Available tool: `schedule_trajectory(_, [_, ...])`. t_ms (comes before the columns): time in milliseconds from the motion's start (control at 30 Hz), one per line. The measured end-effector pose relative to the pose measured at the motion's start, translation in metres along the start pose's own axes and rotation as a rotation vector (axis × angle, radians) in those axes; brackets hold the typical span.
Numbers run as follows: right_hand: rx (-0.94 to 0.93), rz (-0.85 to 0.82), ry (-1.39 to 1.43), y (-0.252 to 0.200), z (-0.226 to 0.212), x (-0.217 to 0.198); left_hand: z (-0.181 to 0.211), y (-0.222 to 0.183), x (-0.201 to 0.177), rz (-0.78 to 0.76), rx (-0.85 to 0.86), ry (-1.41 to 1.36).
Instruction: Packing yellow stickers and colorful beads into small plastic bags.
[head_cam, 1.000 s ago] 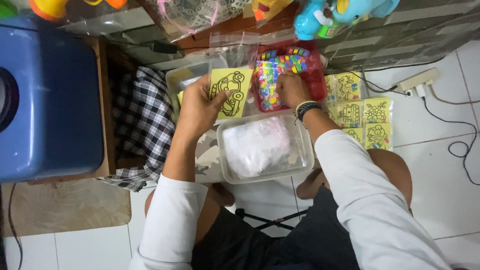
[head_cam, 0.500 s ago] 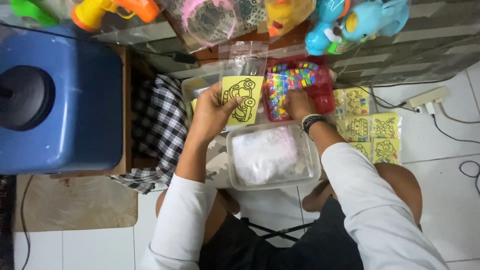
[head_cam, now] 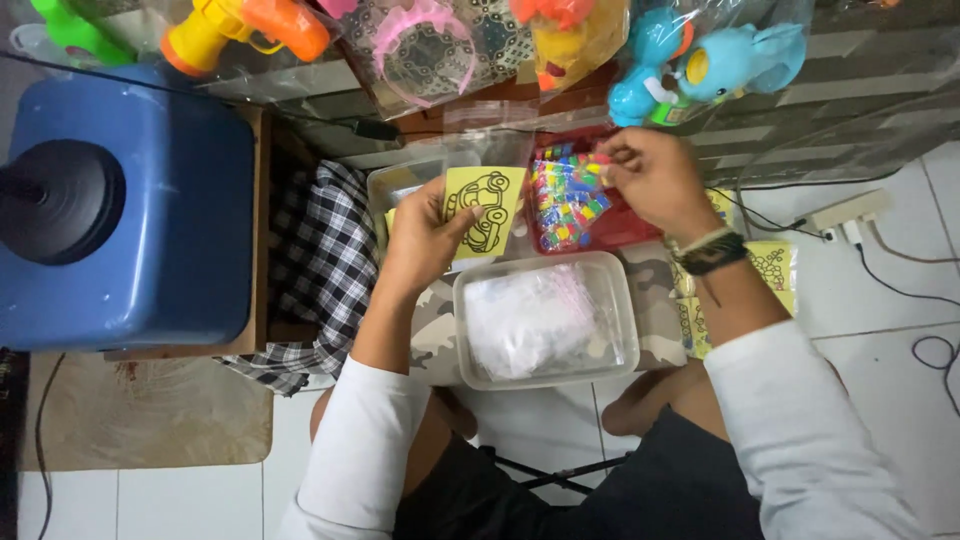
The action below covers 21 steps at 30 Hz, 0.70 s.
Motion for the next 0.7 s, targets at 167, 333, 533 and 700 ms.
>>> schedule_trajectory(167, [-0.267, -0.102, 0.136, -0.027, -0.089, -0.011, -0.002, -0.001, 0.013, -0.035, 0.017, 0.100])
schedule_trajectory(333, [-0.592, -0.067, 0.092, -0.041, -0.129, -0.005, 0.001, -0.003, 0.026, -0.077, 0.034, 0.253])
schedule_trajectory(533, [-0.583, -0.108, 0.065, -0.045, -0.122, -0.001, 0.004, -0.006, 0.036, -0.139, 0.051, 0.234])
schedule_trajectory(700, [-0.387, -0.021, 0.439, -0.038, -0.099, -0.003, -0.006, -0.004, 0.041, -0.153, 0.050, 0.236])
Point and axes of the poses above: each hand's wrist, its own y-axis towards the middle knuckle, its own x-axis out of the palm, z = x × y, the point moved 5 cm from there along y, towards the middle knuckle, and after that the axes turned 3 degrees about z, right-handed, at the moved point
